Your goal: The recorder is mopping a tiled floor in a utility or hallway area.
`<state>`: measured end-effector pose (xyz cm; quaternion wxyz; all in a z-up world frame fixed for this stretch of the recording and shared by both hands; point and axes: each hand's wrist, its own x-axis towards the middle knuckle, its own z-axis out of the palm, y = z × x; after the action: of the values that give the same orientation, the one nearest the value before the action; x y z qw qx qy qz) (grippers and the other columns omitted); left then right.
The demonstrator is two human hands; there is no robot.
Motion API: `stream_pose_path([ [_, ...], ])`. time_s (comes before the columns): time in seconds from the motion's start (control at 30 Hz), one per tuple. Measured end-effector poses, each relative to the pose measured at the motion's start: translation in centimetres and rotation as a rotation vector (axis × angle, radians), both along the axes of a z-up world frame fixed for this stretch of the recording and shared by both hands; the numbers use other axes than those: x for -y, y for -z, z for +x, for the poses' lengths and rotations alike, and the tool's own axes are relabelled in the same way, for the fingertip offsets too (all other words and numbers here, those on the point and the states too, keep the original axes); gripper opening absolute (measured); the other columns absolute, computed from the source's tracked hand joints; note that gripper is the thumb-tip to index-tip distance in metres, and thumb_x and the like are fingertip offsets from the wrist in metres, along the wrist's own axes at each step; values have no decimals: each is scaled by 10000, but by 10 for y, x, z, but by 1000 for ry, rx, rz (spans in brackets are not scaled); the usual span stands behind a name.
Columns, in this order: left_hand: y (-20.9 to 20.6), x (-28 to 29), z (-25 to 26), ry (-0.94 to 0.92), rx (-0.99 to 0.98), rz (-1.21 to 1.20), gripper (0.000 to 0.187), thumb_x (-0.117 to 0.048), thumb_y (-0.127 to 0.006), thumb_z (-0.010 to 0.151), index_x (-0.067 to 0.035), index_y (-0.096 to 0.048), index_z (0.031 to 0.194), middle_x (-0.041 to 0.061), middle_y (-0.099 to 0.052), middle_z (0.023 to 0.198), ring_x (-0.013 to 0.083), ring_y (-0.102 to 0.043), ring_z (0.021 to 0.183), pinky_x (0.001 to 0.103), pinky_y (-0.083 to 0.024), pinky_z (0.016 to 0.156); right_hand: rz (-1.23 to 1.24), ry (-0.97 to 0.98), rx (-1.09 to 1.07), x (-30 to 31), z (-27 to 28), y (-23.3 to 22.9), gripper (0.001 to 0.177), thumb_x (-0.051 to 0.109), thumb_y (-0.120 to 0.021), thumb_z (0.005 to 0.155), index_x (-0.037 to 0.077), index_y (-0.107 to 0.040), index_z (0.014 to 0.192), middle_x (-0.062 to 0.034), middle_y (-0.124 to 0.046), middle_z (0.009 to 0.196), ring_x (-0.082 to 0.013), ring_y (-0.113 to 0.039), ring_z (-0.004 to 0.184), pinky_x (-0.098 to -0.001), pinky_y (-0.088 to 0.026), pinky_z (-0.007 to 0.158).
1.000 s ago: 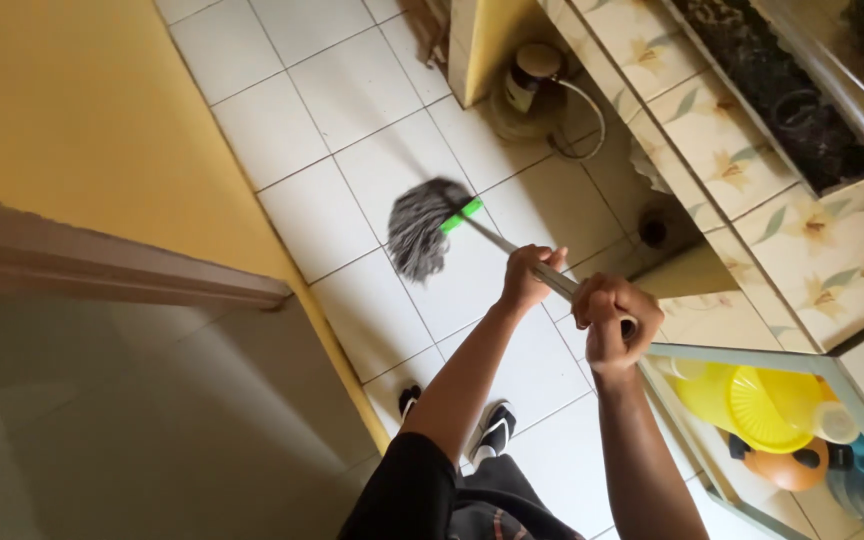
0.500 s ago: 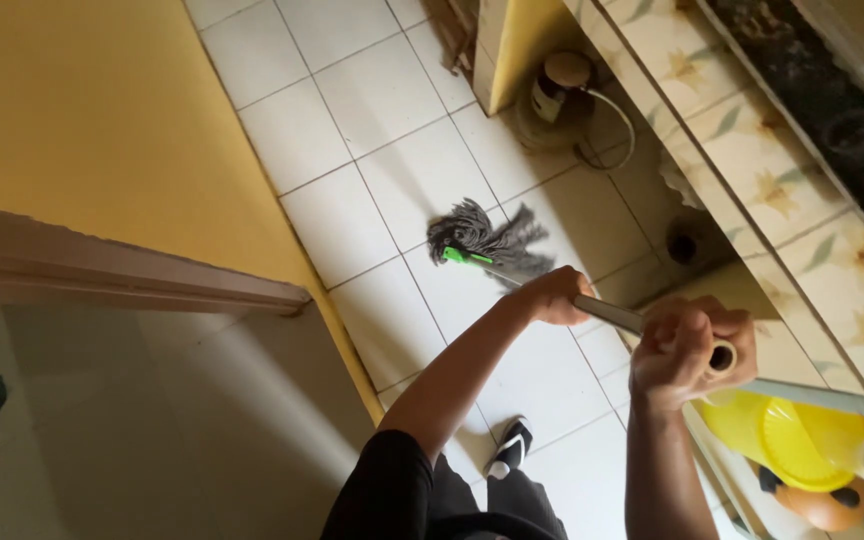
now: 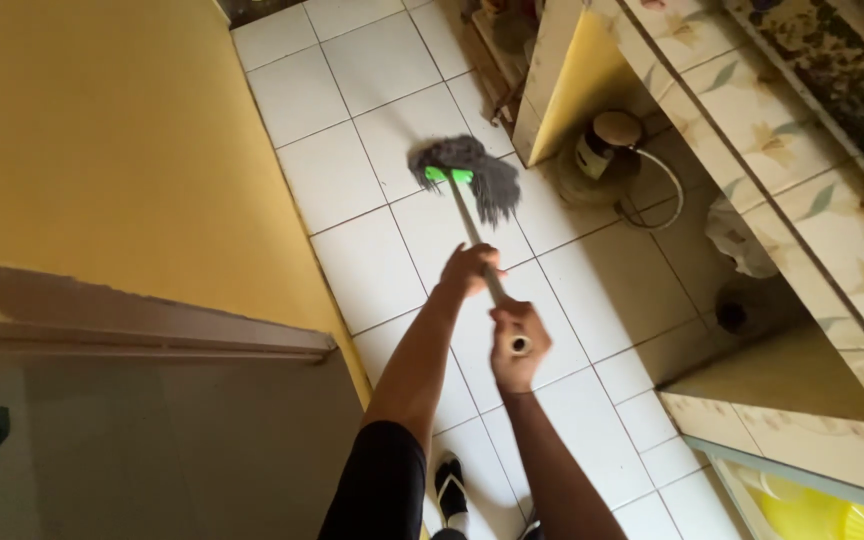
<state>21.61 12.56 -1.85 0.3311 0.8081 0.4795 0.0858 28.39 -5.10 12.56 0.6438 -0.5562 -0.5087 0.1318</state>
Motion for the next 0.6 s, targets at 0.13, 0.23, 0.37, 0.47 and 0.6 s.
stream_pose_path([
  [0.13, 41, -18, -37, -108, 31, 89, 269, -383, -774, 832, -143, -654, 819, 14, -666, 977, 237, -643, 1059, 540, -307, 1140, -77, -34, -96, -22, -30, 15, 159, 125, -628, 1007, 20, -630, 887, -81, -722, 835, -158, -672, 712, -298, -536, 665],
  [0.23, 58, 5, -48, -225, 37, 169, 268, -372, -769, 847, -136, -643, 830, 35, -652, 945, 282, -634, 1026, 515, -370, 1090, -61, -185, -179, -15, -29, 22, 179, 84, -573, 1027, -6, -609, 876, -89, -699, 824, -169, -652, 722, -298, -527, 686],
  [0.37, 26, 37, -38, -421, 259, 182, 322, -357, -772, 889, -99, -596, 812, 52, -637, 896, 290, -624, 902, 482, -414, 1079, 23, -275, -221, -8, -12, 4, 275, 6, -497, 1016, -25, -582, 756, -109, -667, 760, -175, -649, 693, -304, -528, 661],
  [0.47, -11, 56, -34, -489, 266, 143, 340, -354, -776, 897, -88, -588, 797, 52, -653, 869, 289, -604, 866, 451, -469, 952, -10, -312, -238, 0, -3, -19, 280, -48, -455, 972, -41, -554, 709, -131, -640, 717, -178, -619, 647, -311, -521, 634],
  [0.6, -30, 72, -27, -509, 262, 199, 375, -352, -794, 868, -72, -590, 725, 69, -672, 784, 310, -593, 805, 434, -507, 779, 21, -379, -286, 9, 9, -34, 289, -92, -422, 966, -41, -528, 702, -127, -574, 670, -186, -576, 618, -343, -535, 699],
])
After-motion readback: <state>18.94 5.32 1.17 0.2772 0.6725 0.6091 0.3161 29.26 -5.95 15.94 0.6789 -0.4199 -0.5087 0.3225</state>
